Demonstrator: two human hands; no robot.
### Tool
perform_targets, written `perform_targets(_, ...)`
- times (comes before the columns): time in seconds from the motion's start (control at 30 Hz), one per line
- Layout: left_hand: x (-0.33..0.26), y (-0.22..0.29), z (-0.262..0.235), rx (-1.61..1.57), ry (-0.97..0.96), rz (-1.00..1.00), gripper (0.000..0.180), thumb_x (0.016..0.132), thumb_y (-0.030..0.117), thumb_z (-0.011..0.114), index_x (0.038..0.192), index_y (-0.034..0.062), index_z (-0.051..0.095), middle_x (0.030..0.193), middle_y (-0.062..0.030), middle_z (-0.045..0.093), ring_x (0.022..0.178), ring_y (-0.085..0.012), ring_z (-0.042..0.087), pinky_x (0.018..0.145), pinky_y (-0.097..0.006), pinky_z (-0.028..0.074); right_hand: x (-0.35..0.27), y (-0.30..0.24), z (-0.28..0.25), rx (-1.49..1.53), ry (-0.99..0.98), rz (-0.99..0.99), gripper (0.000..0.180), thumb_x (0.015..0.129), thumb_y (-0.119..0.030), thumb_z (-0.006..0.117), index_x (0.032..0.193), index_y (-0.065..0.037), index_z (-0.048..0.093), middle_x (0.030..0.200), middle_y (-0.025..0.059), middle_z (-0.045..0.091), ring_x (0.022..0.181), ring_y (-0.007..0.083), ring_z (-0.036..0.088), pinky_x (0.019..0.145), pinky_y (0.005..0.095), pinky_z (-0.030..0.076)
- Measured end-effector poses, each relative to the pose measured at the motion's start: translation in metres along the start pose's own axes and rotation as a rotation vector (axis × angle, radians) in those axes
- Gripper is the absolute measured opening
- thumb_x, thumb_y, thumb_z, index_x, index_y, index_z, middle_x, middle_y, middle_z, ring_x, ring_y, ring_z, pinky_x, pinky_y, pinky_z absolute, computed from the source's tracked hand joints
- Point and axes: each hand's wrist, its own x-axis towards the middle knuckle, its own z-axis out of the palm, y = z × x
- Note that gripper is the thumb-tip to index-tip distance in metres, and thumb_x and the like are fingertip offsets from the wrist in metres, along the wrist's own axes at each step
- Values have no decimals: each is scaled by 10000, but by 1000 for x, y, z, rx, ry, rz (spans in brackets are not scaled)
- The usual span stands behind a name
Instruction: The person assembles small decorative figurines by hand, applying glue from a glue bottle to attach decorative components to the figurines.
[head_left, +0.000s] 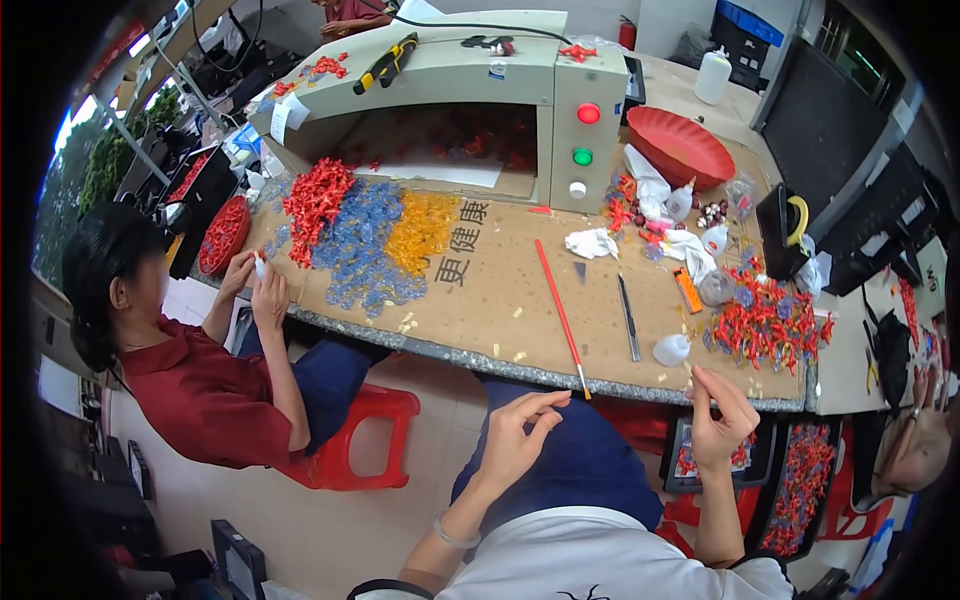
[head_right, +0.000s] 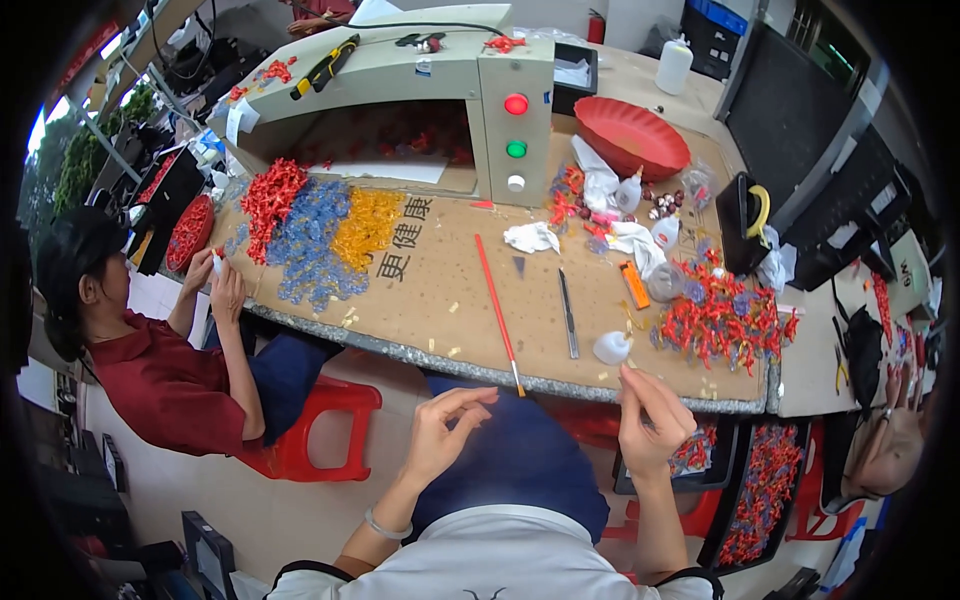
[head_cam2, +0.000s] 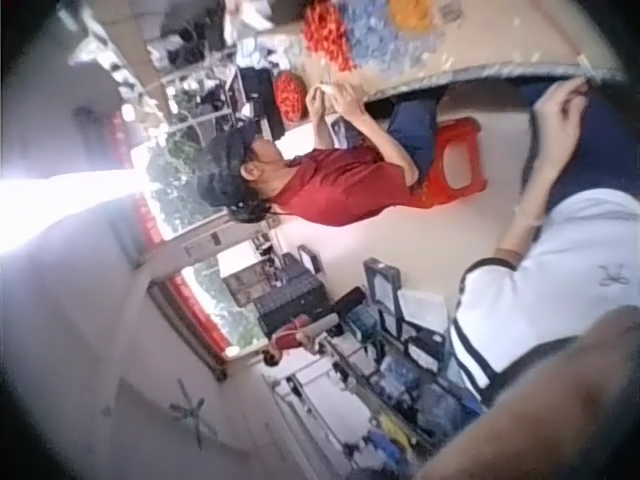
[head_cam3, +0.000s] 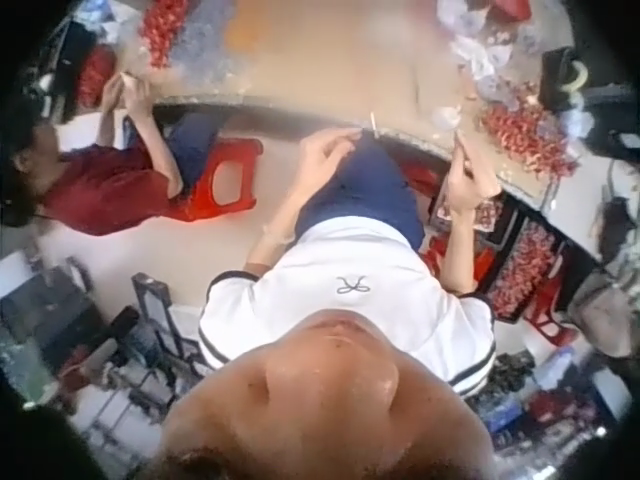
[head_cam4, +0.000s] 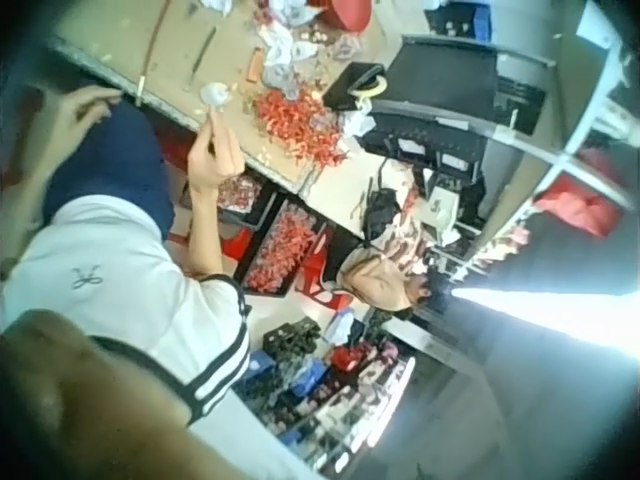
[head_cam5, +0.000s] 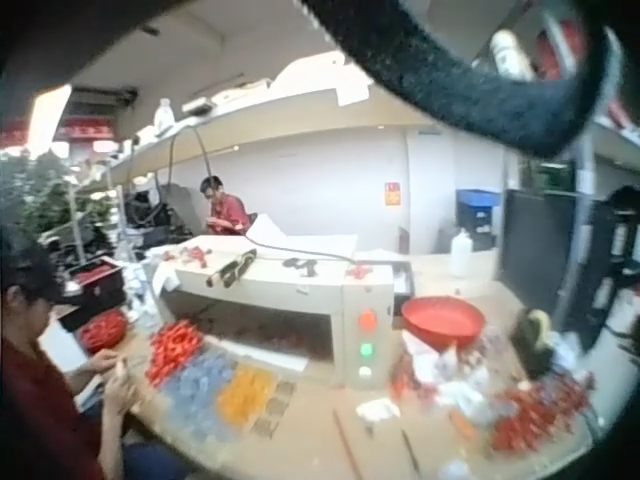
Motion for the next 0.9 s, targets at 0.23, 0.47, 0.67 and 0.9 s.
perform_targets(0.23,136,1,-61,208,255,271,230,868,14,581,1075,-12,676,978,-164,702,859,-225,683,753,-310,535,17,15,-19,-88,100,177,212,812,152,612,982,61,700,884,154,689,660,142,626,569,242,518)
perform_targets(0.47,366,-69,-203,637,642,381,211,816,7,579,996,-20,685,952,-222,678,878,-358,664,771,-417,524,29,26,-23,-137,164,201,228,845,126,590,1045,67,682,891,147,682,608,121,579,529,217,456)
perform_targets(0.67,495,-90,-207,1281,367,119,331,911,234,476,1108,60,678,1111,-185,665,1009,-368,650,868,-455,526,45,-26,-13,-415,119,237,140,811,14,721,939,68,704,887,171,693,767,244,653,708,307,541)
perform_targets(0.9,569,-158,-222,1090,670,464,411,862,367,560,1117,55,638,1160,-173,620,1111,-339,561,976,-471,405,36,-62,84,187,-221,-23,226,707,129,668,914,46,705,820,194,675,723,312,665,683,366,549)
